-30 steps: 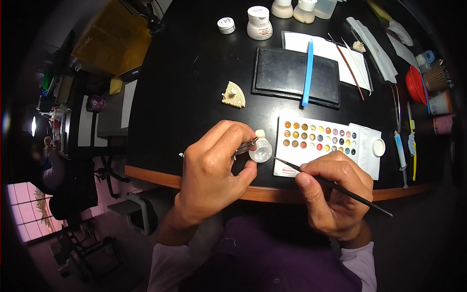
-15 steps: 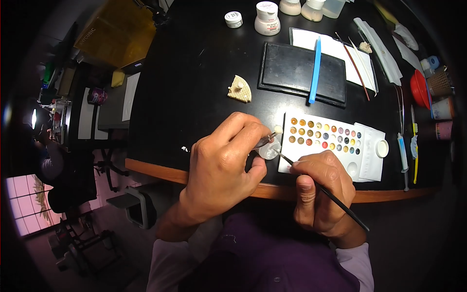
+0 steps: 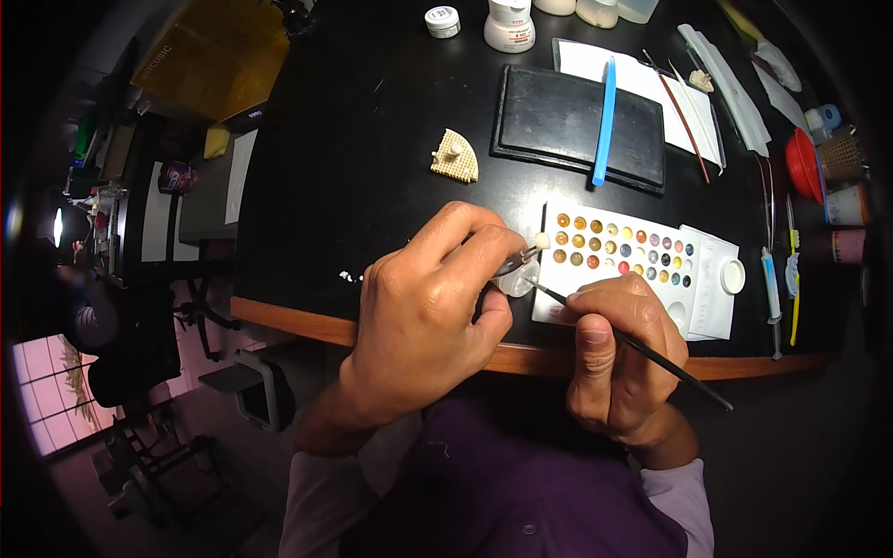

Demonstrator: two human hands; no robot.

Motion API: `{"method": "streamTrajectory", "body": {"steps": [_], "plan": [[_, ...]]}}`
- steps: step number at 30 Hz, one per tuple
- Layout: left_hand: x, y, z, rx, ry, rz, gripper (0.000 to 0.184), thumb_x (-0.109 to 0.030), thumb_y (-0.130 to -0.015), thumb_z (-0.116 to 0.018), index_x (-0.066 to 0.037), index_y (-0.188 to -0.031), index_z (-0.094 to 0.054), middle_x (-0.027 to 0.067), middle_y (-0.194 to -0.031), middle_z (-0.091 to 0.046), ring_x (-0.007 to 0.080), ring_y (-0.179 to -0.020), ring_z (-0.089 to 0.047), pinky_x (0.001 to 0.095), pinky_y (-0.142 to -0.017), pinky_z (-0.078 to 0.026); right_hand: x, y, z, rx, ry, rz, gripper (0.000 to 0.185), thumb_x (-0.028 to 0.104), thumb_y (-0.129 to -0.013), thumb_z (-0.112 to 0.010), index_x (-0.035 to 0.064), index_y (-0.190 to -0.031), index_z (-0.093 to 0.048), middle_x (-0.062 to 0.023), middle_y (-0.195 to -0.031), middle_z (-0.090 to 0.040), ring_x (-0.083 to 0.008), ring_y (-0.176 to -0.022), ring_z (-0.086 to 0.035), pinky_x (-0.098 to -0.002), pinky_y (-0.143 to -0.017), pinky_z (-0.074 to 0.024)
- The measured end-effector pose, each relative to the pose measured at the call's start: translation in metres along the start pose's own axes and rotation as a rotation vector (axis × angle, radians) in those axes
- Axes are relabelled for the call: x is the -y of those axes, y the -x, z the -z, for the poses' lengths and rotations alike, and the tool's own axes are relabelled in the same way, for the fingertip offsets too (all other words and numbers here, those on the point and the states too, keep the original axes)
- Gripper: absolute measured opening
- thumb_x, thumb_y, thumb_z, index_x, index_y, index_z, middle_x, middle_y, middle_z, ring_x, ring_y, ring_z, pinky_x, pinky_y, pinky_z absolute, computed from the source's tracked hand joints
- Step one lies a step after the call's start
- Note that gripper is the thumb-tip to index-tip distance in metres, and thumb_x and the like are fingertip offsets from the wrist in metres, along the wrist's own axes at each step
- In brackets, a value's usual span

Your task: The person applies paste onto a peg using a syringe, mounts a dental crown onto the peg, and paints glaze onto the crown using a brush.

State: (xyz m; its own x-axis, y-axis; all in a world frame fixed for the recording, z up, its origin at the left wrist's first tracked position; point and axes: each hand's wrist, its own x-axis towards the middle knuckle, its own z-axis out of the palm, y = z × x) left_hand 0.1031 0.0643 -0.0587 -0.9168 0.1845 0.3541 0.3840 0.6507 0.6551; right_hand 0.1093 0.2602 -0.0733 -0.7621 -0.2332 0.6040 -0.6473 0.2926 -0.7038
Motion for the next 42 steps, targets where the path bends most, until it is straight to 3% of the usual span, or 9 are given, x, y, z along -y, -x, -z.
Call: {"method": "streamTrajectory", "body": {"steps": [22, 32, 38, 42], "plan": [[0.003, 0.002, 0.002, -0.010, 0.028, 0.002, 0.040, 0.013, -0.068, -0.075, -0.001, -0.105, -0.074, 0.0074, -0.104, -0.073, 0.0079, -0.075, -0.068, 0.0222, -0.049, -0.045, 0.000, 0.000, -0.001, -0.003, -0.066, -0.114, 0.007, 0.002, -0.097, -0.076, -0.0020, -0.094, -0.071, -0.0117, -0.077, -0.071, -0.0215, -0.062, -0.066, -0.0318, -0.058, -0.0499], [0.005, 0.002, 0.003, -0.005, 0.021, 0.023, 0.040, 0.013, -0.069, -0.076, -0.002, -0.106, -0.074, 0.0058, -0.104, -0.075, 0.0054, -0.072, -0.065, 0.0221, -0.048, -0.042, 0.000, 0.002, 0.000, 0.004, -0.072, -0.119, 0.007, 0.003, -0.096, -0.077, -0.0021, -0.095, -0.072, -0.0120, -0.078, -0.073, -0.0206, -0.062, -0.068, -0.0313, -0.058, -0.0505], [0.003, 0.001, 0.004, -0.001, 0.006, 0.059, 0.040, 0.012, -0.069, -0.077, -0.001, -0.106, -0.073, 0.0055, -0.103, -0.075, 0.0031, -0.068, -0.060, 0.0218, -0.048, -0.040, -0.002, 0.006, 0.008, -0.011, -0.098, -0.063, 0.011, 0.005, -0.099, -0.076, -0.0028, -0.104, -0.070, -0.0118, -0.083, -0.075, -0.0202, -0.067, -0.071, -0.0292, -0.062, -0.0530], [0.004, -0.001, 0.006, 0.010, 0.061, 0.128, 0.038, 0.011, -0.068, -0.077, 0.002, -0.104, -0.072, 0.0051, -0.103, -0.075, 0.0013, -0.064, -0.051, 0.0198, -0.050, -0.036, -0.004, 0.016, 0.045, -0.120, -0.213, -0.069, 0.016, 0.010, -0.107, -0.064, -0.0042, -0.113, -0.062, -0.0173, -0.090, -0.073, -0.0182, -0.075, -0.071, -0.0275, -0.065, -0.0548]]}}
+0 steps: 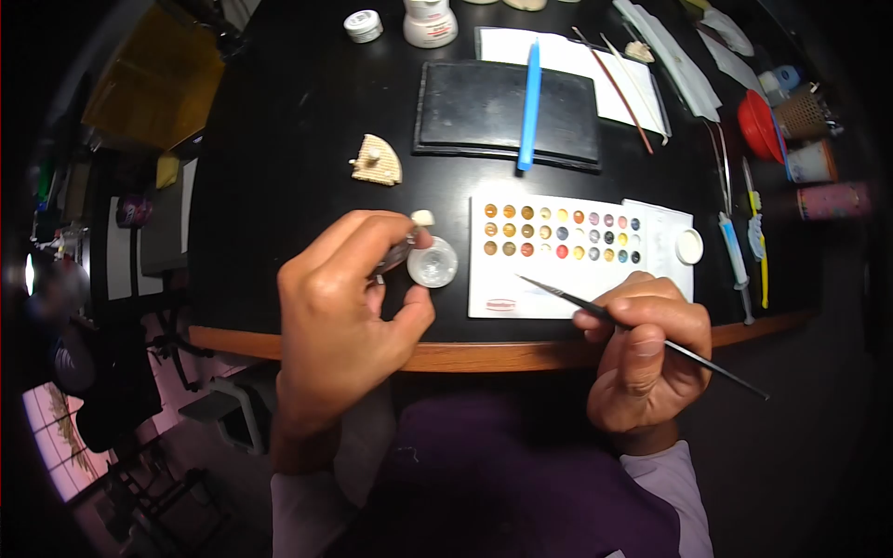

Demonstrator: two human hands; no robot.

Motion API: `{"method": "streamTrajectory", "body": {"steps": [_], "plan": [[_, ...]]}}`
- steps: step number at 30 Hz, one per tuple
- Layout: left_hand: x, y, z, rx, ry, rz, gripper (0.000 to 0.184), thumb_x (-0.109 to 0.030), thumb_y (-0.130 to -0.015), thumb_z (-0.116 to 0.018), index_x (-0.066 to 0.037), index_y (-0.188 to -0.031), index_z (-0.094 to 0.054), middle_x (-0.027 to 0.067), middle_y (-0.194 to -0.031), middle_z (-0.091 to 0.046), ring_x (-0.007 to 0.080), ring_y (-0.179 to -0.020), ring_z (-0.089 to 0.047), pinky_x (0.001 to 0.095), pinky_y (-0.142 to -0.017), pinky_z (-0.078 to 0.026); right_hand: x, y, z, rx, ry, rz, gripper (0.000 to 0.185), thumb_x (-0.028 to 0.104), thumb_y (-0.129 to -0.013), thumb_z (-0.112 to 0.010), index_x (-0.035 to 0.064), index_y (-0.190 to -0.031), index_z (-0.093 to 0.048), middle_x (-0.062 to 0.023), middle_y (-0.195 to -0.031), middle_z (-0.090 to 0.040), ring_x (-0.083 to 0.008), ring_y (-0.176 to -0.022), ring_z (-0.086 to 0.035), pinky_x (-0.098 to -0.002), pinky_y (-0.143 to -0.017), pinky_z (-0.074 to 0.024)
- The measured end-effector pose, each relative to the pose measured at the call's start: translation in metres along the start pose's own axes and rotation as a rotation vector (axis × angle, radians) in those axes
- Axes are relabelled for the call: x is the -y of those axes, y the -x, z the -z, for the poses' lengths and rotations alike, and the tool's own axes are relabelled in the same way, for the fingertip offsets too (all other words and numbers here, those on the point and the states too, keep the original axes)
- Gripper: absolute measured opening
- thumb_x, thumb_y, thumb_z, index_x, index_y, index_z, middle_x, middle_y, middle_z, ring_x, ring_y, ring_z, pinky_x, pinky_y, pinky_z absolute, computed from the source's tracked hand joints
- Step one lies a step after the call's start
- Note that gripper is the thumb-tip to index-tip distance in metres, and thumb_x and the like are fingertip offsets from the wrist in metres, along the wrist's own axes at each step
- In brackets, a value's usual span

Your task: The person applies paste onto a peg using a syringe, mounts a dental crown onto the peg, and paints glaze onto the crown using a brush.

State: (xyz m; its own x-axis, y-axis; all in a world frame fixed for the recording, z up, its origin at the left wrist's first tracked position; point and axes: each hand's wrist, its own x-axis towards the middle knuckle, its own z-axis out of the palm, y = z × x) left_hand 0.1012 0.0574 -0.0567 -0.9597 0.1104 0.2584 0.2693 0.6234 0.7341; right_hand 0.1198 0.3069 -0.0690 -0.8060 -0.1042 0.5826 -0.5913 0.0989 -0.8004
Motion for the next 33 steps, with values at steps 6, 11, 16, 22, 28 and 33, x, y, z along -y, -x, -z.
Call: {"method": "streamTrajectory", "body": {"steps": [6, 11, 16, 22, 28, 33], "plan": [[-0.003, -0.003, -0.001, -0.015, 0.004, 0.051, 0.034, 0.010, -0.067, -0.077, 0.002, -0.099, -0.068, 0.0065, -0.099, -0.073, 0.0075, -0.063, -0.054, 0.0245, -0.052, -0.039, -0.010, 0.021, 0.054, -0.363, 0.223, -0.125, 0.018, 0.016, -0.112, -0.051, -0.0006, -0.104, -0.054, -0.0118, -0.081, -0.063, -0.0111, -0.069, -0.055, -0.0231, -0.063, -0.0427], [-0.003, -0.004, 0.002, 0.017, -0.019, 0.036, 0.037, 0.008, -0.066, -0.078, 0.003, -0.100, -0.067, 0.0061, -0.102, -0.073, 0.0053, -0.062, -0.047, 0.0230, -0.055, -0.039, -0.015, 0.031, 0.058, -0.370, 0.148, -0.125, 0.019, 0.017, -0.113, -0.050, 0.0013, -0.103, -0.052, -0.0091, -0.080, -0.060, -0.0092, -0.067, -0.051, -0.0218, -0.062, -0.0412], [-0.005, -0.002, 0.010, 0.037, -0.051, 0.047, 0.041, 0.010, -0.066, -0.079, 0.004, -0.104, -0.066, 0.0070, -0.104, -0.072, 0.0047, -0.064, -0.046, 0.0223, -0.056, -0.039, -0.018, 0.032, 0.057, -0.303, 0.250, -0.151, 0.019, 0.014, -0.113, -0.053, -0.0003, -0.101, -0.056, -0.0076, -0.077, -0.063, -0.0075, -0.064, -0.055, -0.0219, -0.061, -0.0438], [-0.011, 0.001, 0.018, 0.016, -0.084, 0.033, 0.037, 0.010, -0.070, -0.075, 0.006, -0.106, -0.065, 0.0078, -0.103, -0.072, 0.0054, -0.067, -0.047, 0.0224, -0.058, -0.039, -0.017, 0.033, 0.057, -0.286, 0.294, -0.182, 0.020, 0.013, -0.113, -0.052, 0.0009, -0.097, -0.056, -0.0059, -0.075, -0.062, -0.0075, -0.063, -0.054, -0.0220, -0.059, -0.0422], [-0.026, -0.002, 0.020, -0.013, -0.040, -0.008, 0.027, 0.010, -0.075, -0.071, 0.006, -0.101, -0.065, 0.0095, -0.098, -0.072, 0.0071, -0.070, -0.052, 0.0230, -0.059, -0.037, -0.013, 0.032, 0.055, -0.261, 0.313, -0.222, 0.020, 0.013, -0.114, -0.049, 0.0012, -0.098, -0.053, -0.0075, -0.078, -0.058, -0.0078, -0.066, -0.050, -0.0209, -0.062, -0.0402], [-0.028, -0.007, 0.017, 0.005, -0.025, -0.044, 0.026, 0.008, -0.077, -0.072, 0.005, -0.103, -0.069, 0.0087, -0.092, -0.072, 0.0085, -0.070, -0.056, 0.0238, -0.058, -0.037, -0.012, 0.032, 0.054, -0.257, 0.316, -0.217, 0.019, 0.012, -0.113, -0.048, 0.0008, -0.098, -0.053, -0.0079, -0.078, -0.058, -0.0081, -0.065, -0.049, -0.0214, -0.063, -0.0404]]}}
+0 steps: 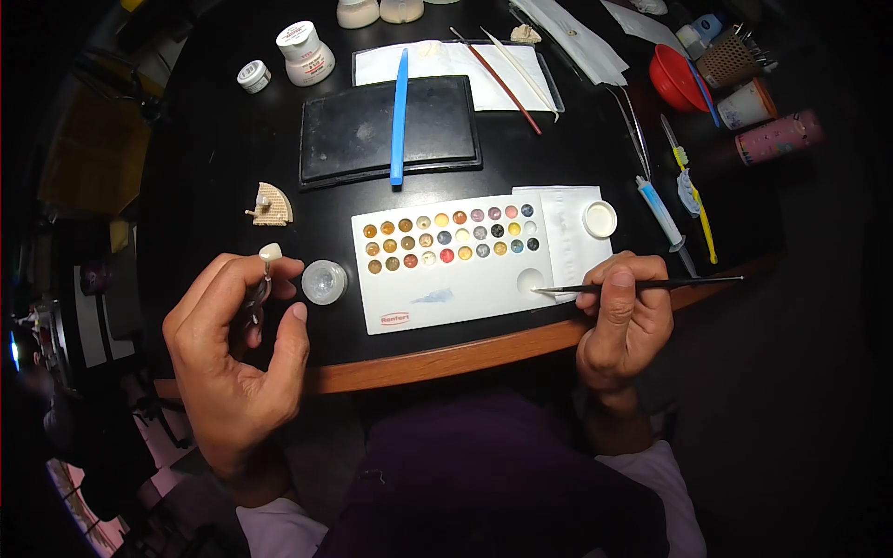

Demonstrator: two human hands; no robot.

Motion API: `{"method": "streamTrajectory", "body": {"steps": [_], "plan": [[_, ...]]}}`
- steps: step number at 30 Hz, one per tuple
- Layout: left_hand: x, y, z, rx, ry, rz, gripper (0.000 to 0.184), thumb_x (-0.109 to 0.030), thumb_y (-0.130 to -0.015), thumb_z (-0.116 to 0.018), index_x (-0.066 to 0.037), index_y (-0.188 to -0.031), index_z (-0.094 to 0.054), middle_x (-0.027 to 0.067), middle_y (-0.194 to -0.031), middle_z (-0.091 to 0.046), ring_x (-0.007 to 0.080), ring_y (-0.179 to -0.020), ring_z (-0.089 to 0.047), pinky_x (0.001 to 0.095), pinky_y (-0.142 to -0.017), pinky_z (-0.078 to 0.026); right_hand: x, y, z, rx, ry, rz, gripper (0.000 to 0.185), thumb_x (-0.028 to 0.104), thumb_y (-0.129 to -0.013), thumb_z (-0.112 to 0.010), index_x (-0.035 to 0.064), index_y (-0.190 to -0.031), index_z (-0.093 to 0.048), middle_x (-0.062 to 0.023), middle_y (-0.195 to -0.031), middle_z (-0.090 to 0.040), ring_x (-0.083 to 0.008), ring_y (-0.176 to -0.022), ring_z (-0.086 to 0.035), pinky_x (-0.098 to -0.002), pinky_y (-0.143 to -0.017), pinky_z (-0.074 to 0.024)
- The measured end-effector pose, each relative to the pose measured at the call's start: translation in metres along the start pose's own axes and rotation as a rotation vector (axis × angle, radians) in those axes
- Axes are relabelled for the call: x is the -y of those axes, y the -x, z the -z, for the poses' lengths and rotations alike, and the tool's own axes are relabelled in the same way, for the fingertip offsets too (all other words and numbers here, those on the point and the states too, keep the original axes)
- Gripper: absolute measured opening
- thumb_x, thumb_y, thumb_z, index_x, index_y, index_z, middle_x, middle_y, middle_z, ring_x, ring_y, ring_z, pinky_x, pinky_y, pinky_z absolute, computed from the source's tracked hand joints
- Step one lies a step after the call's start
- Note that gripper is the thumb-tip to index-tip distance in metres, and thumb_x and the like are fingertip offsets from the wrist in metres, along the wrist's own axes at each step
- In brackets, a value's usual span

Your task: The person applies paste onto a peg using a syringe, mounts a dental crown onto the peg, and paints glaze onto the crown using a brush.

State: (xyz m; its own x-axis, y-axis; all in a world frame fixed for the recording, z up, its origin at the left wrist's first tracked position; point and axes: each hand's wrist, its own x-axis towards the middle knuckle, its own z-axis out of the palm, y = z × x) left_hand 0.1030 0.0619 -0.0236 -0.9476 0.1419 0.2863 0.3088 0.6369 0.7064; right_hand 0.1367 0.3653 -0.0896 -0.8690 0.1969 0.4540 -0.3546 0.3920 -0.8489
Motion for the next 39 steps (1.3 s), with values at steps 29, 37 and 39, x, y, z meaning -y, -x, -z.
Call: {"method": "streamTrajectory", "body": {"steps": [29, 37, 39], "plan": [[-0.013, 0.000, -0.005, 0.067, -0.005, 0.018, 0.032, 0.008, -0.081, -0.067, 0.004, -0.111, -0.075, 0.0086, -0.087, -0.072, 0.0112, -0.074, -0.068, 0.0245, -0.054, -0.037, -0.004, 0.004, 0.006, 0.021, -0.155, 0.069, 0.018, 0.013, -0.102, -0.047, -0.0023, -0.098, -0.056, -0.0135, -0.080, -0.061, -0.0125, -0.069, -0.053, -0.0278, -0.064, -0.0448], [-0.012, 0.000, -0.009, 0.068, -0.004, -0.014, 0.034, 0.008, -0.081, -0.066, 0.004, -0.113, -0.075, 0.0088, -0.085, -0.070, 0.0111, -0.072, -0.066, 0.0250, -0.055, -0.037, -0.007, 0.004, 0.007, 0.022, -0.168, 0.116, 0.016, 0.009, -0.095, -0.050, -0.0038, -0.093, -0.059, -0.0153, -0.079, -0.064, -0.0139, -0.068, -0.055, -0.0294, -0.063, -0.0459], [-0.013, 0.001, -0.009, 0.069, -0.008, -0.016, 0.034, 0.008, -0.081, -0.066, 0.004, -0.113, -0.075, 0.0087, -0.084, -0.070, 0.0112, -0.071, -0.065, 0.0251, -0.055, -0.037, -0.005, 0.004, 0.007, 0.007, -0.177, 0.092, 0.016, 0.010, -0.094, -0.050, -0.0037, -0.093, -0.059, -0.0153, -0.079, -0.064, -0.0141, -0.068, -0.055, -0.0297, -0.063, -0.0456]]}}
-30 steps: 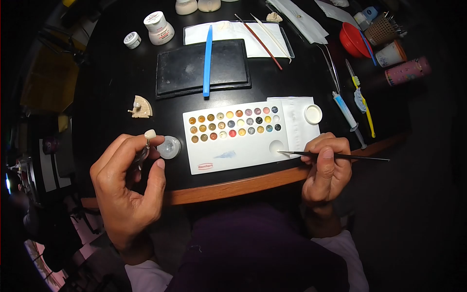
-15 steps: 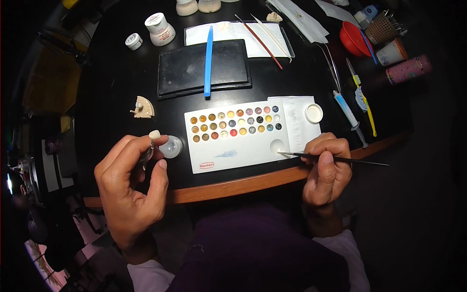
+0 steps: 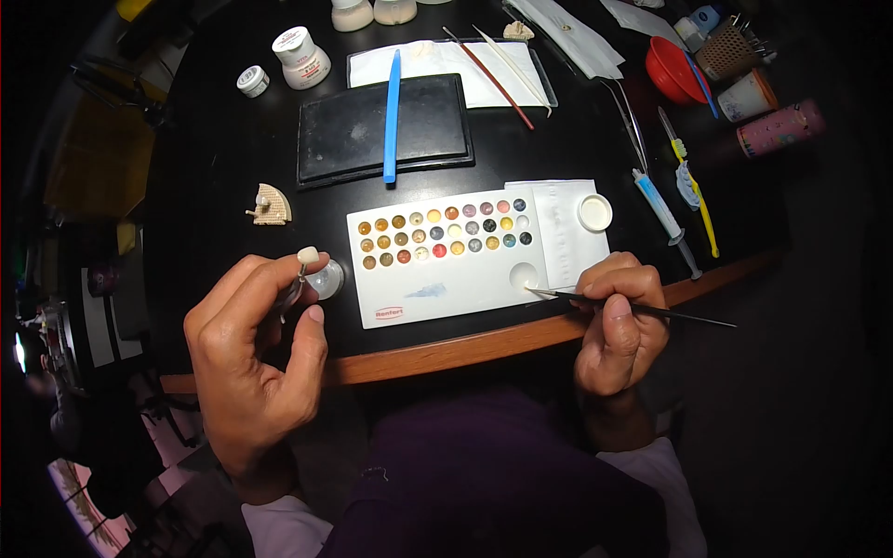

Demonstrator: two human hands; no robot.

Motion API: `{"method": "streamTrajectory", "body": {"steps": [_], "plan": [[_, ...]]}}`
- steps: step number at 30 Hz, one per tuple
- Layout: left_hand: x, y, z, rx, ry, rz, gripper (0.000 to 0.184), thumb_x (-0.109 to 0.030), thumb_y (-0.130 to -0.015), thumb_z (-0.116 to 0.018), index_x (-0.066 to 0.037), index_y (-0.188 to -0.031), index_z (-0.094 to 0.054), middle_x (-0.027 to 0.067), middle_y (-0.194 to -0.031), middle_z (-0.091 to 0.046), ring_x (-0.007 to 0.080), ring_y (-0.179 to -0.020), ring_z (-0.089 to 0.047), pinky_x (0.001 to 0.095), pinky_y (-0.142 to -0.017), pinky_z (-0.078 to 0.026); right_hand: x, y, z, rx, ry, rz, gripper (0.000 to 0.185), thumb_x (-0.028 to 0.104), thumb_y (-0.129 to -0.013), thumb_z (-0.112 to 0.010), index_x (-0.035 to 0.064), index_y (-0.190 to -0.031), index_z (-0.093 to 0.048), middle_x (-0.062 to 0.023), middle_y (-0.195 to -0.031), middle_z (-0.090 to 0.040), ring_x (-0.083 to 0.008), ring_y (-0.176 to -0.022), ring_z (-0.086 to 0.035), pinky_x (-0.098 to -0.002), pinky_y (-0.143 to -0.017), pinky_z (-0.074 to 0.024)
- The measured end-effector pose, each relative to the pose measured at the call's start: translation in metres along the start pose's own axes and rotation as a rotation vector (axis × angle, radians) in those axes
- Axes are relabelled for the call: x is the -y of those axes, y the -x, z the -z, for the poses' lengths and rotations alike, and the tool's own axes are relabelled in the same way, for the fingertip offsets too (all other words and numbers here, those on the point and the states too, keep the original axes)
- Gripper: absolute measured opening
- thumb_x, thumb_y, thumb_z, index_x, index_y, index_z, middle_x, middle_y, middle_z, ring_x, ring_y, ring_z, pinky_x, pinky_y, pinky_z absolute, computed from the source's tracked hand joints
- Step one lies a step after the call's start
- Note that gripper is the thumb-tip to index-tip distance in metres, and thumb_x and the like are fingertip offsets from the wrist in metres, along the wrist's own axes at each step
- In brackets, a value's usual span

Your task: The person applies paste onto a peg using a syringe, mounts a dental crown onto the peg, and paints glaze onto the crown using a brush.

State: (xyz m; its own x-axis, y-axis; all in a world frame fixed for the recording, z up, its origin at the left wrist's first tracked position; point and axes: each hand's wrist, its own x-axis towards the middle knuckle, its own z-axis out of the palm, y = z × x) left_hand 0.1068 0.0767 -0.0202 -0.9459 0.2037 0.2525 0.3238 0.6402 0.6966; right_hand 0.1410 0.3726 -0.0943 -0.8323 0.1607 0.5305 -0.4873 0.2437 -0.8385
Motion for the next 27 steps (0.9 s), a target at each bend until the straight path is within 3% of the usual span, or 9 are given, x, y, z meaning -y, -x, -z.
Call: {"method": "streamTrajectory", "body": {"steps": [9, 15, 18, 21, 25, 27], "plan": [[-0.003, -0.001, -0.001, -0.005, 0.008, 0.003, 0.034, 0.008, -0.081, -0.067, 0.004, -0.114, -0.076, 0.0082, -0.082, -0.068, 0.0106, -0.066, -0.060, 0.0260, -0.055, -0.037, 0.000, 0.000, 0.001, 0.000, -0.004, -0.001, 0.017, 0.010, -0.095, -0.050, -0.0038, -0.093, -0.059, -0.0151, -0.079, -0.064, -0.0140, -0.067, -0.055, -0.0298, -0.062, -0.0453], [0.000, -0.003, 0.000, 0.024, -0.012, -0.030, 0.033, 0.008, -0.082, -0.069, 0.006, -0.114, -0.076, 0.0078, -0.081, -0.066, 0.0103, -0.064, -0.057, 0.0267, -0.054, -0.037, 0.004, -0.001, 0.000, 0.043, 0.023, -0.038, 0.021, 0.017, -0.101, -0.045, -0.0009, -0.097, -0.054, -0.0127, -0.080, -0.057, -0.0138, -0.071, -0.048, -0.0298, -0.066, -0.0406], [0.003, -0.005, -0.001, 0.034, 0.004, -0.066, 0.031, 0.005, -0.084, -0.072, 0.006, -0.115, -0.076, 0.0083, -0.080, -0.066, 0.0104, -0.062, -0.056, 0.0274, -0.053, -0.038, 0.000, 0.001, 0.003, 0.006, -0.061, -0.050, 0.019, 0.013, -0.099, -0.049, -0.0032, -0.097, -0.059, -0.0151, -0.083, -0.064, -0.0138, -0.071, -0.056, -0.0293, -0.067, -0.0466], [0.002, -0.015, 0.001, 0.052, 0.024, -0.048, 0.025, 0.000, -0.089, -0.077, 0.007, -0.114, -0.077, 0.0097, -0.078, -0.066, 0.0119, -0.059, -0.056, 0.0287, -0.053, -0.040, 0.006, -0.003, 0.004, -0.010, -0.175, -0.140, 0.022, 0.016, -0.104, -0.047, -0.0029, -0.102, -0.059, -0.0146, -0.088, -0.065, -0.0140, -0.076, -0.058, -0.0287, -0.071, -0.0469], [0.012, -0.040, 0.004, 0.138, 0.059, -0.201, 0.024, -0.005, -0.095, -0.075, 0.006, -0.117, -0.077, 0.0104, -0.077, -0.066, 0.0139, -0.058, -0.058, 0.0304, -0.053, -0.043, 0.016, -0.026, 0.008, 0.077, -0.347, -0.226, 0.031, 0.019, -0.108, -0.047, -0.0037, -0.117, -0.065, -0.0158, -0.099, -0.068, -0.0158, -0.087, -0.065, -0.0269, -0.073, -0.0461], [0.007, -0.050, 0.008, 0.226, 0.097, -0.180, 0.030, -0.002, -0.092, -0.071, 0.006, -0.121, -0.077, 0.0085, -0.073, -0.063, 0.0141, -0.066, -0.058, 0.0309, -0.061, -0.044, 0.024, -0.044, 0.004, 0.147, -0.371, -0.145, 0.029, 0.017, -0.108, -0.049, -0.0042, -0.119, -0.066, -0.0165, -0.101, -0.069, -0.0167, -0.090, -0.067, -0.0281, -0.075, -0.0481]]}}
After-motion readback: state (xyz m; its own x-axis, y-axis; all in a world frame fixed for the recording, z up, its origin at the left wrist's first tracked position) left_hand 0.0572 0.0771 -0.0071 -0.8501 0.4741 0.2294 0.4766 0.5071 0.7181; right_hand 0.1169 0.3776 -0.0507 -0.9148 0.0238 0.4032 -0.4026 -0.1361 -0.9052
